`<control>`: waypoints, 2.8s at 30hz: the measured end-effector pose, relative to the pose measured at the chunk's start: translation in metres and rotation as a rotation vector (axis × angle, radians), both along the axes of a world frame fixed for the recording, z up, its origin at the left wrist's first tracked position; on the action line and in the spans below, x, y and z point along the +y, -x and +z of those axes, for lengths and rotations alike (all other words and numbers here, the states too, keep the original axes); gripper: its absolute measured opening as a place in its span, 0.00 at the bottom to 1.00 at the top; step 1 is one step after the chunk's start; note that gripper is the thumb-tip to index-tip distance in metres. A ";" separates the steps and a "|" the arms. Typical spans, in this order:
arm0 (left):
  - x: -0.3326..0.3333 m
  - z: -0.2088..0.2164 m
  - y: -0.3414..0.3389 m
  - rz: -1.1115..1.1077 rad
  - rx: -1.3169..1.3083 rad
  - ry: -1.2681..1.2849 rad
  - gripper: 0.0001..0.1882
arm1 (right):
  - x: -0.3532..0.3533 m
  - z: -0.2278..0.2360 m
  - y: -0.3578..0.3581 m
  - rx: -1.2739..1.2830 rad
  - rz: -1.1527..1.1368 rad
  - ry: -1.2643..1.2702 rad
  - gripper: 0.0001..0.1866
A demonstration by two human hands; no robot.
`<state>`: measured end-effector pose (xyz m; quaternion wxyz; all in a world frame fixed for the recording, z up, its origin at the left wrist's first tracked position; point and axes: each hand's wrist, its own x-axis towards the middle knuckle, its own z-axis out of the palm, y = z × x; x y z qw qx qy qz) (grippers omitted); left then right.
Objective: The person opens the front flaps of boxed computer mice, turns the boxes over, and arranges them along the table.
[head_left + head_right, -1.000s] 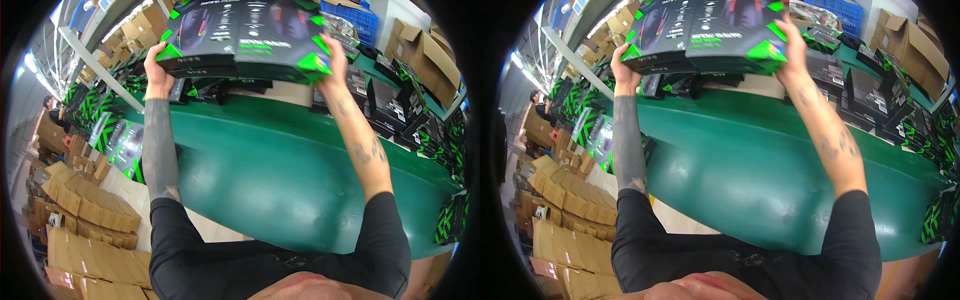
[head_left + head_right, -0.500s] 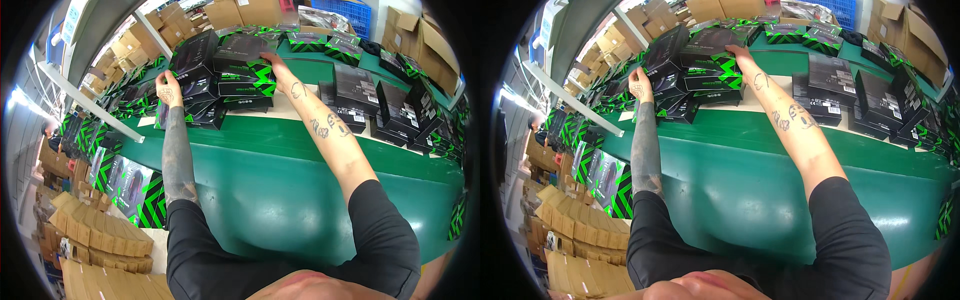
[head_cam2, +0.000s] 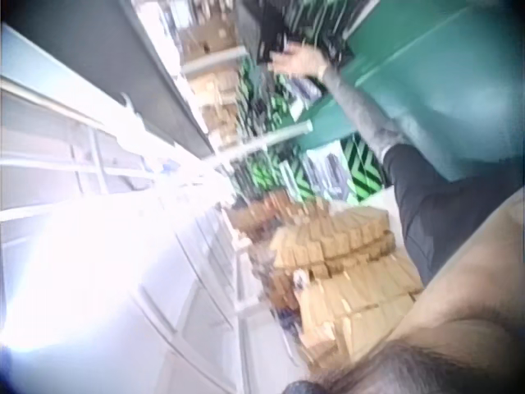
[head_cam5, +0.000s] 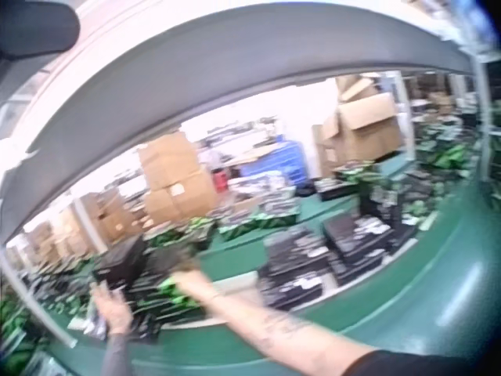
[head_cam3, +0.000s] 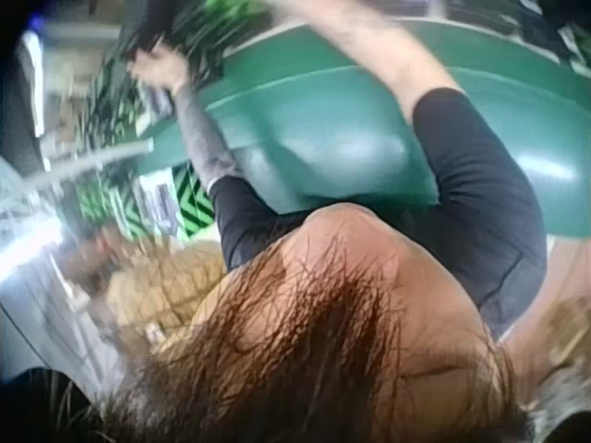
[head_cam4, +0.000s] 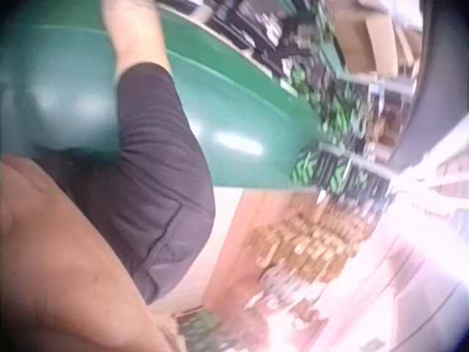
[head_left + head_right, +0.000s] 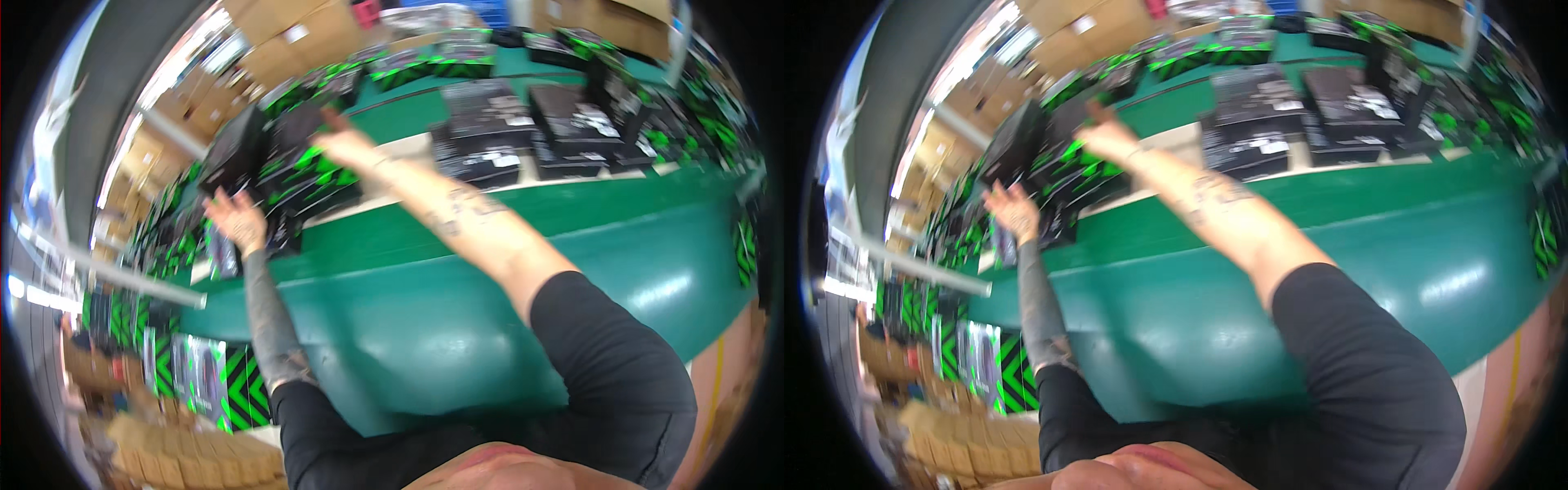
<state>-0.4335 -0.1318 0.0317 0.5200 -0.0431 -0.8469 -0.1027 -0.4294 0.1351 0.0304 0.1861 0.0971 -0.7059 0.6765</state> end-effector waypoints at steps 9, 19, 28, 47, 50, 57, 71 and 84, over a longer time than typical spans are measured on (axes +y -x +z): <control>0.083 0.072 -0.131 -0.476 0.248 -0.100 0.25 | 0.132 0.045 -0.157 0.473 -0.351 -0.989 0.35; 0.237 -0.009 -0.074 -0.703 -0.943 -0.385 0.40 | 0.444 0.024 -0.253 -0.122 -1.306 -0.630 0.31; 0.302 -0.065 -0.051 -1.156 -1.182 -1.262 0.34 | 0.451 -0.049 -0.302 -0.536 -1.151 -0.624 0.42; 0.323 -0.094 -0.063 -1.334 -1.022 -1.572 0.20 | 0.428 -0.067 -0.306 -0.290 -1.277 -0.299 0.38; 0.314 -0.094 -0.057 -1.220 -0.949 -1.516 0.18 | 0.422 -0.075 -0.309 -0.325 -1.240 -0.264 0.36; 0.191 -0.095 -0.021 -1.184 -0.978 -1.573 0.21 | 0.427 -0.086 -0.298 -0.442 -0.624 0.233 0.29; 0.192 -0.080 -0.065 -1.159 -1.007 -1.626 0.24 | 0.394 -0.044 -0.303 -0.405 -0.292 0.746 0.23; 0.101 -0.085 -0.317 -1.045 -0.988 -1.613 0.29 | 0.321 -0.083 -0.533 -0.289 -0.254 0.827 0.27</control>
